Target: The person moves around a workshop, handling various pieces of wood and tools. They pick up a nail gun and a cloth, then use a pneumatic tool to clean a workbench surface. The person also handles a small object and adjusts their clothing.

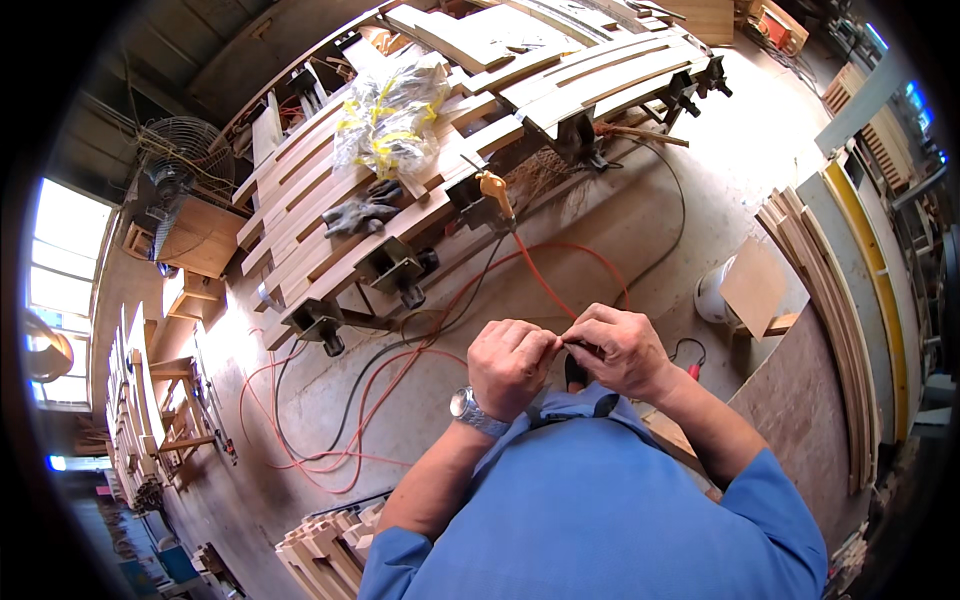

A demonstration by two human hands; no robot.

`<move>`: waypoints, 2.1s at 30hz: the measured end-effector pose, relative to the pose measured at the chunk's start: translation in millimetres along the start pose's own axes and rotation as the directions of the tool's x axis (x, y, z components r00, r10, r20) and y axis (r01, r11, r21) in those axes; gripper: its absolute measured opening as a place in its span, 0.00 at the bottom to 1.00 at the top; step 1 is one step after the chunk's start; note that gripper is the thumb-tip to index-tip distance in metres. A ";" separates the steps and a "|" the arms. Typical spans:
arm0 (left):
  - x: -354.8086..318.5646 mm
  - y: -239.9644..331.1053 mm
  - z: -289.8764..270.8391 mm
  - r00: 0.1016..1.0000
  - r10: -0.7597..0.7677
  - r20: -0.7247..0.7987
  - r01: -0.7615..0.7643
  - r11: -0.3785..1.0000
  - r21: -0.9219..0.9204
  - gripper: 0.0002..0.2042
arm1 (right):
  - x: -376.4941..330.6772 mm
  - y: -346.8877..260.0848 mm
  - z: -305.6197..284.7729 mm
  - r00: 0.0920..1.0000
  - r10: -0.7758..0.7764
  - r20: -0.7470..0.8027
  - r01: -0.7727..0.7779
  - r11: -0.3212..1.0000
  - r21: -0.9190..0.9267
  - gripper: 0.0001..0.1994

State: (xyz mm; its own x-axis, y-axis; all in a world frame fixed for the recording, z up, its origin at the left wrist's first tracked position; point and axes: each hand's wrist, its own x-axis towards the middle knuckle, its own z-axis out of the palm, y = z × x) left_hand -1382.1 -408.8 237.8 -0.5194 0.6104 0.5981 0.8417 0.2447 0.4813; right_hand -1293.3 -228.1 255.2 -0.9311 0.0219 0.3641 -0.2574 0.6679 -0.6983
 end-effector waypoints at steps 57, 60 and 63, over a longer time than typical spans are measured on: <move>6.4 14.5 -7.2 0.942 -0.017 0.334 0.047 0.996 -0.082 0.05 | -11.6 15.8 8.3 0.959 -0.284 -0.002 0.271 0.917 -0.294 0.10; 8.2 15.2 -8.1 0.954 -0.086 0.289 0.144 0.972 -0.186 0.05 | -11.2 16.1 7.1 0.952 -0.300 -0.056 0.275 0.924 -0.266 0.10; 5.0 11.8 -7.9 0.946 -0.165 0.279 0.245 0.927 -0.283 0.04 | -10.9 13.2 5.3 0.949 -0.295 -0.110 0.266 0.938 -0.222 0.10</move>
State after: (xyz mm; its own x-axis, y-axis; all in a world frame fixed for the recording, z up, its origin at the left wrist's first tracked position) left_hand -1375.9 -408.8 251.6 -0.5890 0.7474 0.3074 0.6115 0.1635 0.7741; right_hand -1287.9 -223.4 238.8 -0.7792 -0.0943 0.6197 -0.4318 0.7974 -0.4215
